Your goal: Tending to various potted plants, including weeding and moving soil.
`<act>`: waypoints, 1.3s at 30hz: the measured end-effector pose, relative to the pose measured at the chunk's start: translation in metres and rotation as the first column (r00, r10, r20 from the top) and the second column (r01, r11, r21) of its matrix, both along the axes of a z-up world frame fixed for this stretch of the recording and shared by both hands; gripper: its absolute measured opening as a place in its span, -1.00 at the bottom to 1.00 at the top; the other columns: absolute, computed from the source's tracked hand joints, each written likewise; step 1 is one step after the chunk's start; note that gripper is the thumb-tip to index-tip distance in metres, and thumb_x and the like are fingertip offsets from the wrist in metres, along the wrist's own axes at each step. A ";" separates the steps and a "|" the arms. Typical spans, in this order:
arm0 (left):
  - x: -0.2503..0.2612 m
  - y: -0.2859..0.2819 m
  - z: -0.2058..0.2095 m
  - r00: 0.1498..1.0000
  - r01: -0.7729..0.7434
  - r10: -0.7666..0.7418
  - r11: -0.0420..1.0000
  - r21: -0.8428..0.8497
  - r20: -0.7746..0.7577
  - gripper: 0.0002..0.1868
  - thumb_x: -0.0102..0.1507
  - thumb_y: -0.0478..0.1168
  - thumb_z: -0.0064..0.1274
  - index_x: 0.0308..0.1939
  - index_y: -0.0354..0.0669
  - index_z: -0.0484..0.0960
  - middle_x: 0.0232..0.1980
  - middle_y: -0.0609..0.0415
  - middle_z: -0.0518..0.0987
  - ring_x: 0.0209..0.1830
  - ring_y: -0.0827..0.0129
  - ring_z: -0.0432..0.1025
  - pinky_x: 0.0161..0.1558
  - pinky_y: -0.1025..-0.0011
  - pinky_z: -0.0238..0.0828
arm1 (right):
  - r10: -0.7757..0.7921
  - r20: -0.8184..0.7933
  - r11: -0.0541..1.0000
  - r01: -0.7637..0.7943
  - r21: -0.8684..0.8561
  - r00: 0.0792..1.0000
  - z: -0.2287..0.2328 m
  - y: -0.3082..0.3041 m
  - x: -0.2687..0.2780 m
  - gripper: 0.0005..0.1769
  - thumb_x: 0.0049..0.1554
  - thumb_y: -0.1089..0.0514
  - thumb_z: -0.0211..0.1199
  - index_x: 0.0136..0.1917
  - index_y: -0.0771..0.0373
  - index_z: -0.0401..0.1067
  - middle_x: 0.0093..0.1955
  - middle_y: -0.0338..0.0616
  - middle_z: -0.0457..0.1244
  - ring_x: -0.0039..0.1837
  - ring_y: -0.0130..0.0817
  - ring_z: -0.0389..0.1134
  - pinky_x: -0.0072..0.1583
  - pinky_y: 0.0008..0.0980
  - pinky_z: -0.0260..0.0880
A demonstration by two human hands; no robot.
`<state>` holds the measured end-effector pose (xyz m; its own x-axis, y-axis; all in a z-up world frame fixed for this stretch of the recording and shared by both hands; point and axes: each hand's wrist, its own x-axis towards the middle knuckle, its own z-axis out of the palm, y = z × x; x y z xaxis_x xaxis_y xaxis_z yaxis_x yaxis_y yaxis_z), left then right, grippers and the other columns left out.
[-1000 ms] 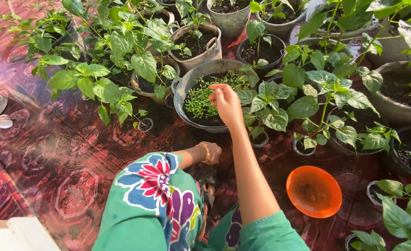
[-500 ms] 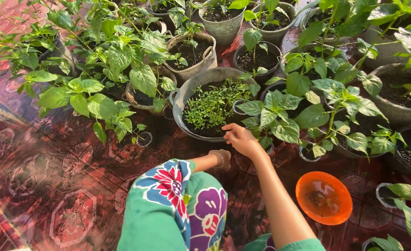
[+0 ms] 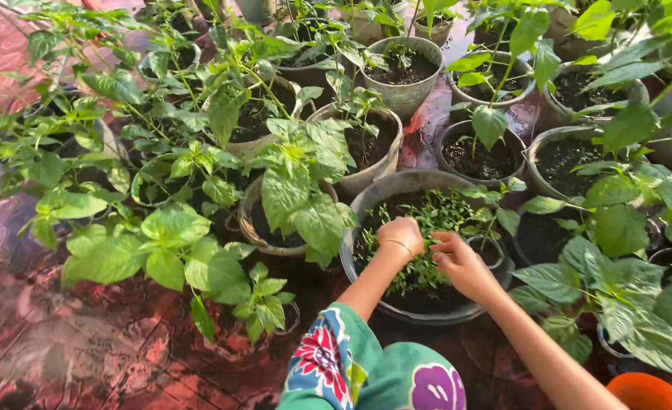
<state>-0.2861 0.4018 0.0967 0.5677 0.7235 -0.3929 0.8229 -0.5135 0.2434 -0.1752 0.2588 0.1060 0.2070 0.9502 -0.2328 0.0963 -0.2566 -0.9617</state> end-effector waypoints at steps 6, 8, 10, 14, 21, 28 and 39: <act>-0.004 0.055 -0.021 0.896 -0.269 0.271 0.962 -0.056 0.351 -0.57 0.23 -0.08 0.12 0.07 -0.27 0.52 0.10 -0.29 0.58 0.06 -0.16 0.53 0.04 0.00 0.49 | -0.130 0.548 0.981 0.026 0.194 0.826 0.021 0.133 -0.006 -0.53 0.17 0.22 0.11 0.36 0.24 0.30 0.06 0.06 0.39 0.08 -0.13 0.47 0.13 -0.19 0.45; 0.000 0.069 -0.033 0.829 -0.328 0.287 0.945 0.002 0.480 -0.65 0.32 -0.14 0.01 0.08 -0.31 0.48 0.10 -0.26 0.58 0.03 -0.19 0.55 0.00 -0.03 0.52 | -0.098 0.738 0.987 -0.031 0.159 0.668 0.044 0.158 -0.008 -0.63 0.17 0.22 0.12 0.26 0.25 0.36 0.05 0.13 0.37 0.11 0.09 0.42 0.16 -0.01 0.40; 0.001 0.084 -0.038 0.794 -0.356 0.294 0.934 0.016 0.533 -0.70 0.30 -0.17 0.00 0.04 -0.28 0.51 0.09 -0.24 0.58 0.02 -0.19 0.54 -0.01 -0.06 0.50 | -0.120 0.795 0.988 -0.008 0.155 0.595 0.033 0.175 -0.003 -0.66 0.14 0.21 0.13 0.21 0.20 0.39 0.09 0.12 0.36 0.14 0.13 0.39 0.16 0.03 0.39; -0.009 0.090 -0.023 0.748 -0.403 0.342 0.915 -0.021 0.569 -0.75 0.33 -0.10 0.00 -0.11 -0.21 0.60 0.02 -0.18 0.60 -0.02 -0.17 0.52 -0.04 -0.08 0.47 | -0.043 0.903 0.999 -0.007 0.051 0.427 0.011 0.181 0.005 -0.73 0.09 0.16 0.15 0.09 0.12 0.44 0.07 0.06 0.35 0.19 0.11 0.36 0.20 0.06 0.38; -0.034 0.089 -0.062 0.799 -0.409 0.244 0.890 0.200 0.549 -0.84 0.33 -0.17 0.03 -0.22 -0.17 0.64 -0.08 -0.14 0.61 -0.03 -0.08 0.52 -0.03 -0.02 0.47 | 0.106 0.941 0.993 0.019 -0.119 0.320 0.010 0.194 0.013 -0.80 0.15 0.07 0.17 0.01 0.10 0.50 0.06 -0.08 0.36 0.22 0.01 0.37 0.20 0.04 0.40; -0.085 0.053 -0.063 0.785 -0.353 0.034 0.845 0.401 0.619 -0.85 0.16 -0.30 0.13 -0.23 -0.29 0.62 0.14 -0.22 0.48 0.19 -0.18 0.32 0.15 -0.08 0.27 | 0.283 0.805 0.956 -0.089 -0.278 0.521 -0.001 0.229 0.012 -0.79 0.13 0.03 0.22 0.03 -0.06 0.58 0.14 -0.15 0.42 0.27 -0.11 0.41 0.30 -0.05 0.37; -0.114 0.055 -0.139 0.778 -0.181 -0.338 0.687 0.704 0.529 -0.47 0.34 -0.37 -0.07 0.42 -0.33 0.36 0.54 -0.39 0.22 0.57 -0.26 0.09 0.51 -0.09 -0.03 | 0.191 0.781 0.981 -0.138 -0.135 0.595 -0.040 0.302 -0.018 -0.74 0.14 0.14 0.20 0.00 -0.16 0.65 0.14 -0.25 0.40 0.30 -0.10 0.34 0.33 0.48 -0.06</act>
<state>-0.3997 0.4568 -0.0418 0.5473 0.5582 0.6236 0.5869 -0.7871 0.1896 -0.1936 0.5607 0.0656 0.1767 0.9782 -0.1087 0.8544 -0.2073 -0.4765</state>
